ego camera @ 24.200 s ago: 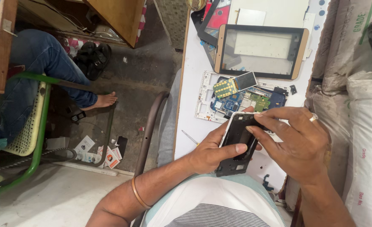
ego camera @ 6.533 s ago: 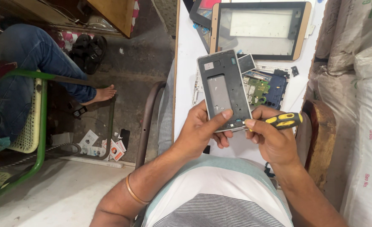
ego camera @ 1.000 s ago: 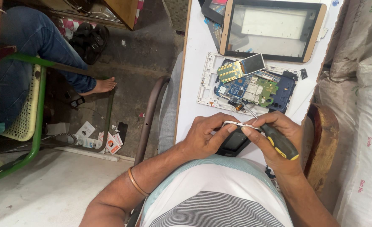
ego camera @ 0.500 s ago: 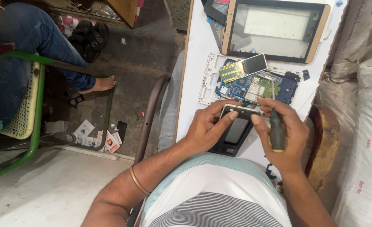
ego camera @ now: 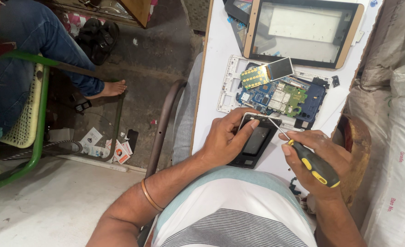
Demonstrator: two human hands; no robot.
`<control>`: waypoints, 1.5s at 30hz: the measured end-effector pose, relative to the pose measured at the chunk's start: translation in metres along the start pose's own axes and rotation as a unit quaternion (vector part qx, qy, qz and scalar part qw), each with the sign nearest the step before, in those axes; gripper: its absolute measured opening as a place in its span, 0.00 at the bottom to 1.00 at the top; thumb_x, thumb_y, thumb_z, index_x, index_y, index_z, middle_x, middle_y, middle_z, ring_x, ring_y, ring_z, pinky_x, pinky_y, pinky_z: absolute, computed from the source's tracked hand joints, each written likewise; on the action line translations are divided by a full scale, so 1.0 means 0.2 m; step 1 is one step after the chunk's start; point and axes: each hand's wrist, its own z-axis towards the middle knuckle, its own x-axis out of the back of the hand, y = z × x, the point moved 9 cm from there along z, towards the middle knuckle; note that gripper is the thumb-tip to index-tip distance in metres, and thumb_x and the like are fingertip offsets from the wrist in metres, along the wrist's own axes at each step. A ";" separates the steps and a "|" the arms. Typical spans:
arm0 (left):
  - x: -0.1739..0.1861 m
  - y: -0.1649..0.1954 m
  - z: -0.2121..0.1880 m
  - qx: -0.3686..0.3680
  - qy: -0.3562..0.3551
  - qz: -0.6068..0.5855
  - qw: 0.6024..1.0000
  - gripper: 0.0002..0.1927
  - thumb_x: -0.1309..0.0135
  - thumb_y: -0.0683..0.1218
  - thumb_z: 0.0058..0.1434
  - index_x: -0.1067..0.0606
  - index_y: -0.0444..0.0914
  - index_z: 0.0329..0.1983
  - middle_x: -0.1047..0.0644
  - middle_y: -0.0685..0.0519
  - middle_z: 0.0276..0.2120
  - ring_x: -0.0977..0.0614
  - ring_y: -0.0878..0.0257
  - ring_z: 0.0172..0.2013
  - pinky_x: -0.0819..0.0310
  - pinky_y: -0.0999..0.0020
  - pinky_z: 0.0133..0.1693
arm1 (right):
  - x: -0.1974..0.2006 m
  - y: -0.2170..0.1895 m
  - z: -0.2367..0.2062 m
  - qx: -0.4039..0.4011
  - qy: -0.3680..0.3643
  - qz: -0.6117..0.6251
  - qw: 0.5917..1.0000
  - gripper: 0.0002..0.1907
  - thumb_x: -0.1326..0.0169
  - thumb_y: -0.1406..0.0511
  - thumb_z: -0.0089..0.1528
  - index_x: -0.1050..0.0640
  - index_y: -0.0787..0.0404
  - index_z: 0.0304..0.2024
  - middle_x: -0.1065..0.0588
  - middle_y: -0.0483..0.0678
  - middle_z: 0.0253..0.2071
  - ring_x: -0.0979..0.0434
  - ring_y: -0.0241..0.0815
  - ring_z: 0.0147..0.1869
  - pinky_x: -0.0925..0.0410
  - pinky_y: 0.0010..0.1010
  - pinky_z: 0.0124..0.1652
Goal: The person disassembles a mobile phone at a workbench. They use a screwdriver to remove screws from the phone's back cover, pry the cover open by hand, separate the frame from the housing, and lift the battery out of the phone body.
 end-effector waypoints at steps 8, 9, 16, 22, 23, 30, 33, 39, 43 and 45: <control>-0.01 0.04 0.00 -0.014 -0.002 0.002 1.000 0.11 0.48 0.43 0.72 0.25 0.34 0.54 0.20 0.54 0.28 0.25 0.74 0.26 0.34 0.75 0.26 | -0.03 -0.06 0.05 0.020 -0.015 0.018 1.000 0.12 0.37 0.75 0.60 0.21 0.68 0.46 0.19 0.52 0.41 0.17 0.41 0.43 0.26 0.23 0.40; -0.01 0.03 0.00 0.001 -0.002 0.013 1.000 0.11 0.48 0.43 0.71 0.25 0.34 0.54 0.20 0.53 0.26 0.26 0.74 0.24 0.36 0.75 0.25 | -0.03 -0.06 0.06 0.004 -0.015 0.027 1.000 0.12 0.37 0.75 0.61 0.21 0.68 0.46 0.19 0.52 0.41 0.17 0.40 0.43 0.26 0.23 0.40; -0.02 0.06 -0.02 -0.050 -0.007 0.029 0.998 0.12 0.48 0.44 0.73 0.26 0.33 0.54 0.20 0.52 0.31 0.21 0.72 0.28 0.29 0.73 0.29 | 0.02 -0.17 0.17 0.020 -0.091 -0.045 0.995 0.11 0.35 0.74 0.55 0.19 0.66 0.41 0.19 0.49 0.37 0.19 0.40 0.39 0.29 0.26 0.41; -0.01 0.02 -0.01 -0.018 -0.005 0.039 0.999 0.11 0.48 0.44 0.72 0.25 0.34 0.53 0.22 0.52 0.24 0.26 0.71 0.23 0.35 0.72 0.25 | -0.01 -0.08 0.16 -0.049 -0.083 0.005 0.995 0.09 0.37 0.74 0.58 0.19 0.66 0.42 0.18 0.48 0.37 0.18 0.38 0.37 0.28 0.27 0.42; -0.02 0.01 -0.01 -0.011 -0.005 0.046 0.999 0.10 0.48 0.44 0.72 0.25 0.34 0.52 0.23 0.52 0.22 0.27 0.71 0.22 0.36 0.71 0.24 | -0.01 -0.03 0.15 -0.093 -0.068 0.043 0.992 0.08 0.39 0.74 0.61 0.19 0.66 0.43 0.18 0.48 0.38 0.17 0.37 0.39 0.26 0.25 0.41; -0.05 0.09 -0.06 -0.094 -0.039 0.015 0.995 0.11 0.50 0.45 0.75 0.27 0.35 0.55 0.19 0.49 0.35 0.18 0.70 0.36 0.23 0.73 0.37 | -0.08 -0.05 0.03 0.031 -0.043 -0.034 0.998 0.07 0.39 0.73 0.61 0.20 0.69 0.42 0.18 0.53 0.38 0.21 0.37 0.36 0.31 0.28 0.42; -0.04 0.04 -0.04 -0.049 -0.027 0.020 0.998 0.13 0.48 0.45 0.73 0.25 0.34 0.56 0.17 0.49 0.36 0.19 0.69 0.33 0.24 0.72 0.36 | 0.03 0.11 -0.07 -0.142 0.059 0.096 0.983 0.07 0.41 0.73 0.66 0.22 0.67 0.48 0.19 0.55 0.42 0.21 0.35 0.34 0.30 0.19 0.34; -0.01 -0.05 0.02 0.013 -0.004 -0.327 0.945 0.14 0.51 0.46 0.77 0.28 0.35 0.61 0.19 0.51 0.46 0.18 0.68 0.47 0.22 0.71 0.51 | 0.10 0.07 -0.11 -0.046 0.101 0.039 0.993 0.07 0.40 0.73 0.71 0.25 0.66 0.49 0.20 0.54 0.44 0.18 0.38 0.47 0.26 0.22 0.48; 0.02 -0.18 0.04 0.140 0.071 -0.456 0.876 0.14 0.51 0.46 0.74 0.27 0.35 0.58 0.19 0.52 0.44 0.19 0.68 0.42 0.24 0.72 0.42 | 0.01 0.07 -0.09 -0.037 0.054 0.026 0.998 0.11 0.39 0.72 0.67 0.24 0.65 0.51 0.21 0.55 0.46 0.18 0.41 0.49 0.26 0.25 0.49; 0.03 -0.19 0.05 0.148 0.078 -0.488 0.857 0.13 0.51 0.48 0.76 0.27 0.34 0.55 0.20 0.52 0.44 0.19 0.68 0.44 0.23 0.71 0.47 | -0.03 0.10 -0.06 -0.052 0.054 0.038 0.996 0.12 0.39 0.71 0.66 0.24 0.64 0.52 0.21 0.54 0.47 0.17 0.41 0.48 0.26 0.27 0.49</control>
